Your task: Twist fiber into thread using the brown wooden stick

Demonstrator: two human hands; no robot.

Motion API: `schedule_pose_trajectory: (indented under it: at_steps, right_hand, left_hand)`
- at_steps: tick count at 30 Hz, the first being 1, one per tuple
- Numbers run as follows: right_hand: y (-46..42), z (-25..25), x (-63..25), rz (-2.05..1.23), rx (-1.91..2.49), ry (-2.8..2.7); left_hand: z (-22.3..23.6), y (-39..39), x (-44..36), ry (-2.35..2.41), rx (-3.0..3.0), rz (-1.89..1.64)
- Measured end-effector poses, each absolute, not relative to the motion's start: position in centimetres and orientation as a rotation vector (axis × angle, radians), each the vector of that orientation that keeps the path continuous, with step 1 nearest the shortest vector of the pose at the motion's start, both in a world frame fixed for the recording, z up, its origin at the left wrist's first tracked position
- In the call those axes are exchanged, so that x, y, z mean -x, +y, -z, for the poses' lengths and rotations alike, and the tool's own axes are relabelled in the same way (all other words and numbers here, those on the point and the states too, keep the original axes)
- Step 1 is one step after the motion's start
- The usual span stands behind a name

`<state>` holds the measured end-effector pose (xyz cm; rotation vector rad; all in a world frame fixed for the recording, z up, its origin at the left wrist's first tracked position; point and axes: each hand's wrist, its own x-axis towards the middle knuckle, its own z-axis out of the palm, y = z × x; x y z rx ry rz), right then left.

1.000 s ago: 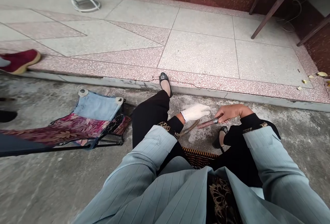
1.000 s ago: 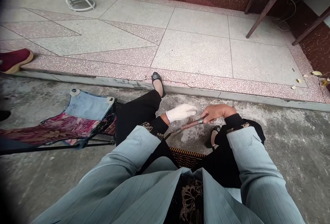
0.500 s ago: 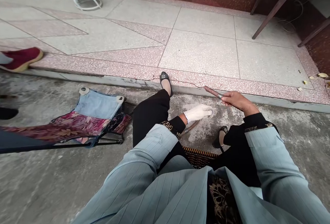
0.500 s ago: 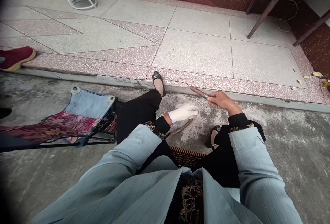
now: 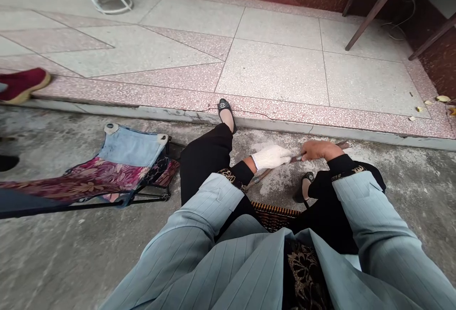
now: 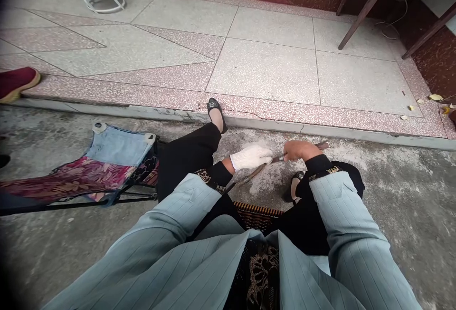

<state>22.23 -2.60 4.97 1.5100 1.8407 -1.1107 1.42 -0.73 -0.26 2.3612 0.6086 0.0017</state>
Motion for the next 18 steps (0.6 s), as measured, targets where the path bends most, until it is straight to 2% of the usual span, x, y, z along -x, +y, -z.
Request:
schedule_pose_trajectory:
  at_steps: [4, 8, 12, 18]
  right_hand:
    - [-3.2, -6.1, -23.7, 1.818, -1.120, 1.858]
    - [-3.4, -8.1, -25.7, 2.290, -1.433, 2.060]
    - [-3.3, -8.5, -26.0, 2.338, -1.901, 2.080]
    - [-2.1, -6.4, -25.8, 1.995, -2.193, 2.061]
  left_hand:
    - [-0.4, -0.2, -0.8, 0.545, -2.100, -0.126]
    - [-0.8, -0.1, -0.5, 0.528, -1.599, -0.210]
    - [-1.0, -0.7, -1.0, 0.504, -1.511, -0.213]
    - [-1.0, -1.1, -1.4, 0.504, -1.625, -0.178]
